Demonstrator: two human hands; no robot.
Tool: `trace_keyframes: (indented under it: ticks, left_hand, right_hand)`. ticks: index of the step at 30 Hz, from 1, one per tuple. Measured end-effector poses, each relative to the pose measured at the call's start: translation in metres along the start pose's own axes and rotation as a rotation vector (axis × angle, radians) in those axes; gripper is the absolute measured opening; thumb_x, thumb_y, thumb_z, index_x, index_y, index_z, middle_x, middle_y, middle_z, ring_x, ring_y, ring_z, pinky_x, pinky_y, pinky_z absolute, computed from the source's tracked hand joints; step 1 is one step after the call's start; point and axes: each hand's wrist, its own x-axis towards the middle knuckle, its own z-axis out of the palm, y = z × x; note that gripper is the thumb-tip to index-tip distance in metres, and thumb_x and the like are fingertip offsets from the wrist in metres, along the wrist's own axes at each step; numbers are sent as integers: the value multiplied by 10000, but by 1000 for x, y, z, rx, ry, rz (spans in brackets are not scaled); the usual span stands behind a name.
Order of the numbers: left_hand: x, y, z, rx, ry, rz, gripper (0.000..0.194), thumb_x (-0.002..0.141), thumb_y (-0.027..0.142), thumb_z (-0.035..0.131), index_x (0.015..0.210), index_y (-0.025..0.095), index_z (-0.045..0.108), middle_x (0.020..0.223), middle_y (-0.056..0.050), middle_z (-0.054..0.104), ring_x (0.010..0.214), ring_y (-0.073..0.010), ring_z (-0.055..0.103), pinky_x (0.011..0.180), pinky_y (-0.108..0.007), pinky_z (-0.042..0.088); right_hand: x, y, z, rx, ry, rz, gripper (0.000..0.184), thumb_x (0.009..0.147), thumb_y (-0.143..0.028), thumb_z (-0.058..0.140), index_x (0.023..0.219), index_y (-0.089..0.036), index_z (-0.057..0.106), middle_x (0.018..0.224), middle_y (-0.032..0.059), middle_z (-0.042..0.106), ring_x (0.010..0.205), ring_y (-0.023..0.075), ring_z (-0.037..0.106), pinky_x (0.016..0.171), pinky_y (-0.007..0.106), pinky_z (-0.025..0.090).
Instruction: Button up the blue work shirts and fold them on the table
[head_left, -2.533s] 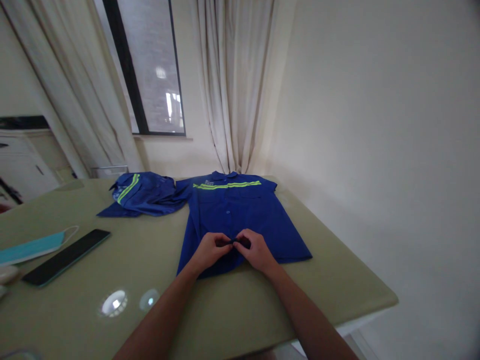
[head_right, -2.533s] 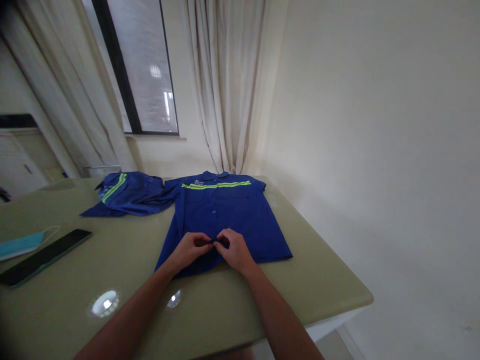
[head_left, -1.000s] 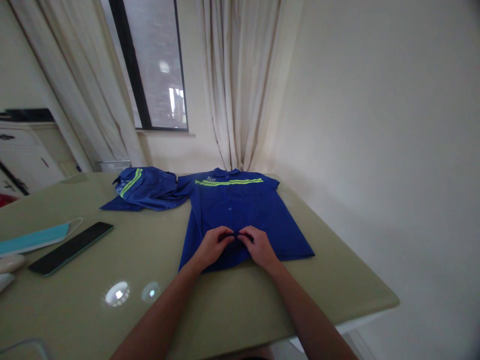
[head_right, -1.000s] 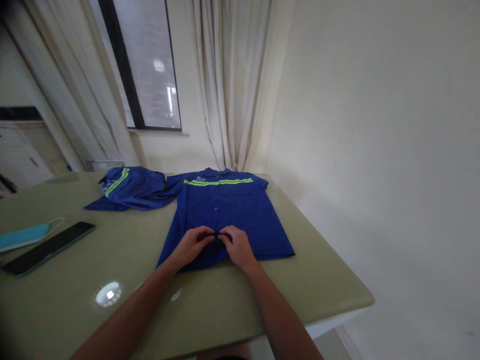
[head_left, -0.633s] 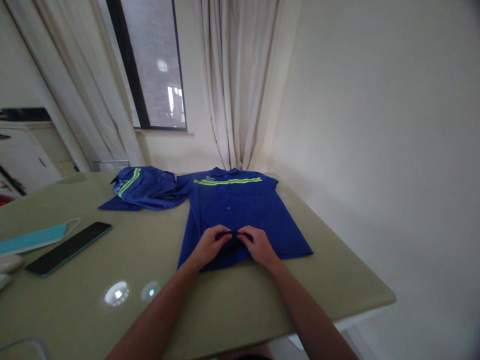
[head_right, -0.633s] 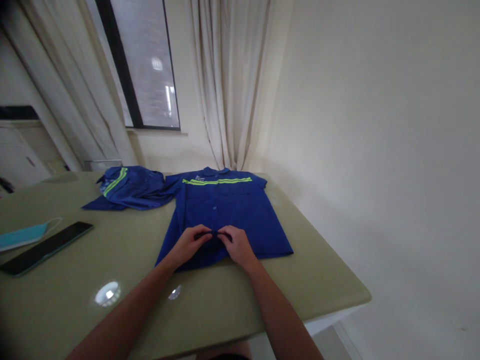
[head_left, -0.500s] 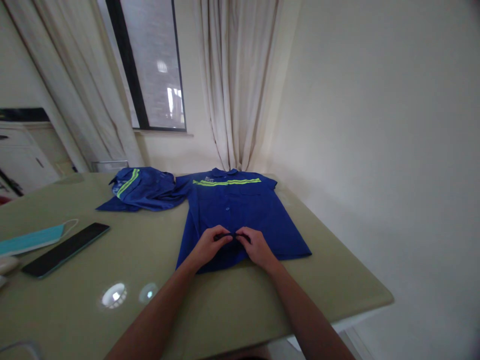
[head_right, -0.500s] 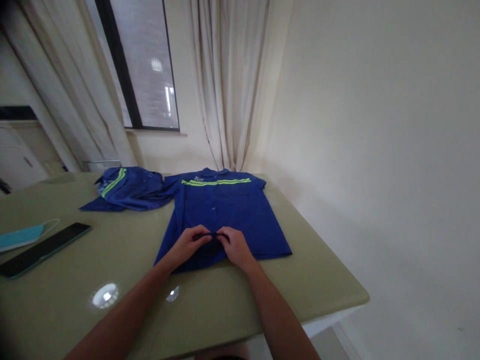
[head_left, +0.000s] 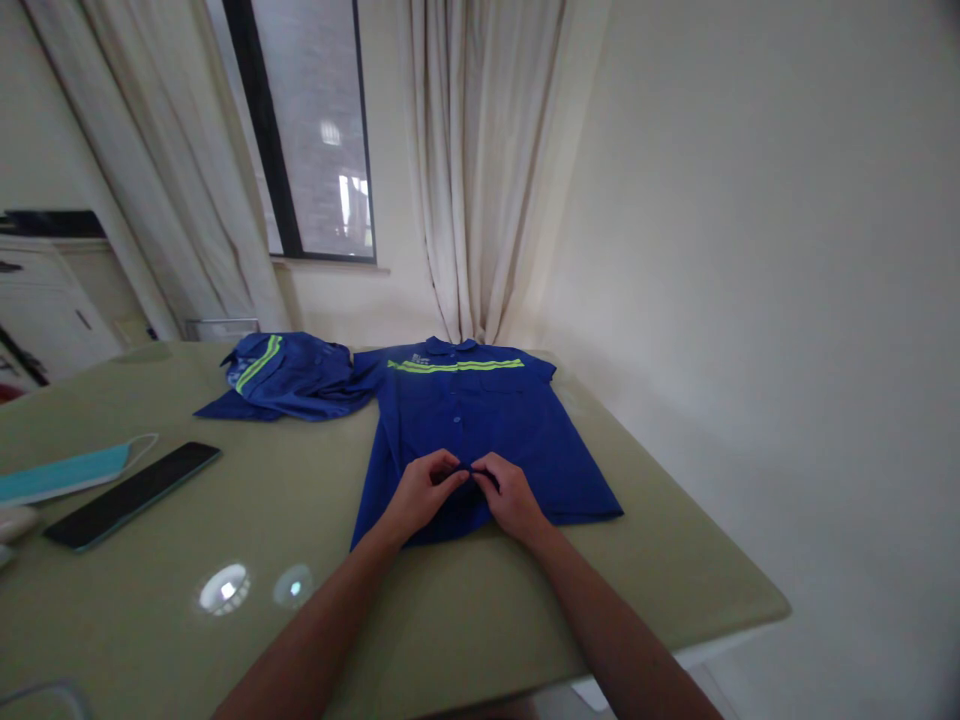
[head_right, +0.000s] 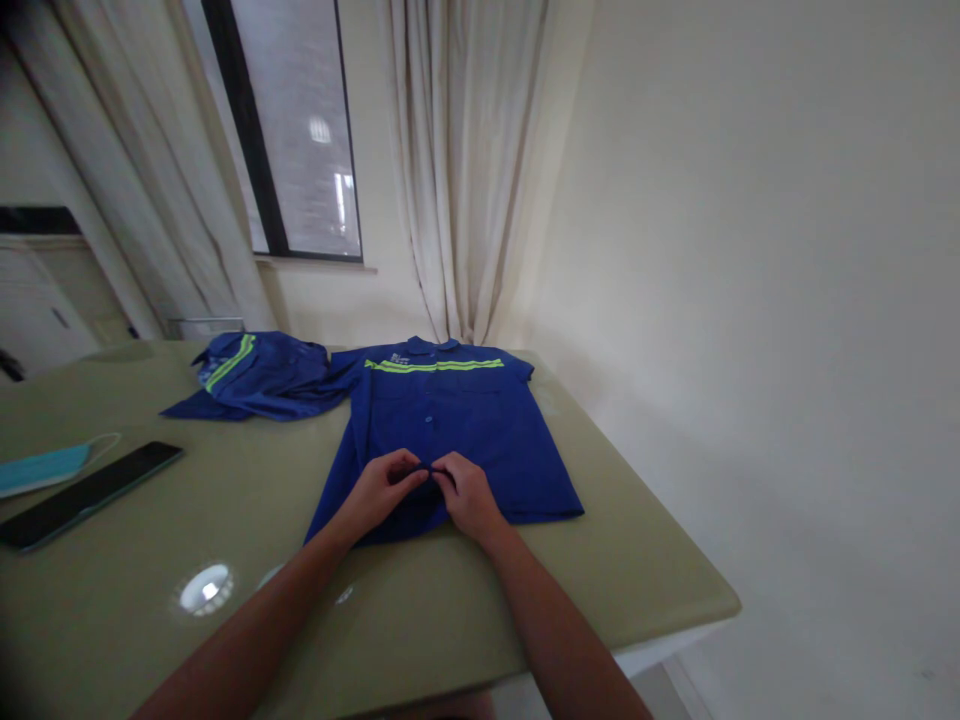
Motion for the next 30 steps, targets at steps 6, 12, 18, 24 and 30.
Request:
trace_keyframes:
  ticks: [6, 12, 18, 24, 30]
  left_hand:
    - [2, -1, 0, -62, -11, -16, 254, 809, 424, 744, 874, 186, 684, 758, 8, 699, 712, -160, 633, 674, -264, 475]
    - [2, 2, -2, -151, -27, -65, 283, 755, 425, 788, 837, 175, 686, 749, -1, 711, 695, -157, 635, 652, -257, 458]
    - [2, 3, 1, -91, -9, -49, 264, 796, 433, 738, 837, 178, 685, 738, 6, 695, 696, -157, 614, 652, -260, 448]
    - [4, 10, -16, -108, -130, -98, 240, 814, 411, 688, 877, 183, 729, 820, -11, 735, 750, -165, 636, 697, -269, 466]
    - [2, 11, -30, -210, -185, -210, 334, 755, 340, 738, 1047, 184, 694, 839, -17, 746, 707, -145, 649, 637, -234, 455]
  right_hand:
    - [2, -3, -1, -2, -6, -13, 124, 968, -183, 549, 958, -210, 669, 906, 48, 692, 845, 193, 652, 794, 294, 490]
    - [2, -5, -2, 19, 16, 4, 127, 974, -199, 546, 957, -216, 671, 911, 45, 690, 858, 193, 653, 799, 294, 488]
    - [4, -9, -4, 30, 12, 13, 116, 969, -228, 563, 950, -214, 676, 900, 41, 693, 843, 190, 651, 792, 291, 486]
    - [4, -8, -10, 58, 39, 160, 156, 955, -321, 605, 906, -204, 696, 802, 15, 697, 725, 173, 620, 694, 270, 469]
    - [5, -8, -13, 129, 72, 220, 210, 902, -392, 662, 923, -191, 719, 792, 19, 709, 716, 178, 636, 667, 270, 492]
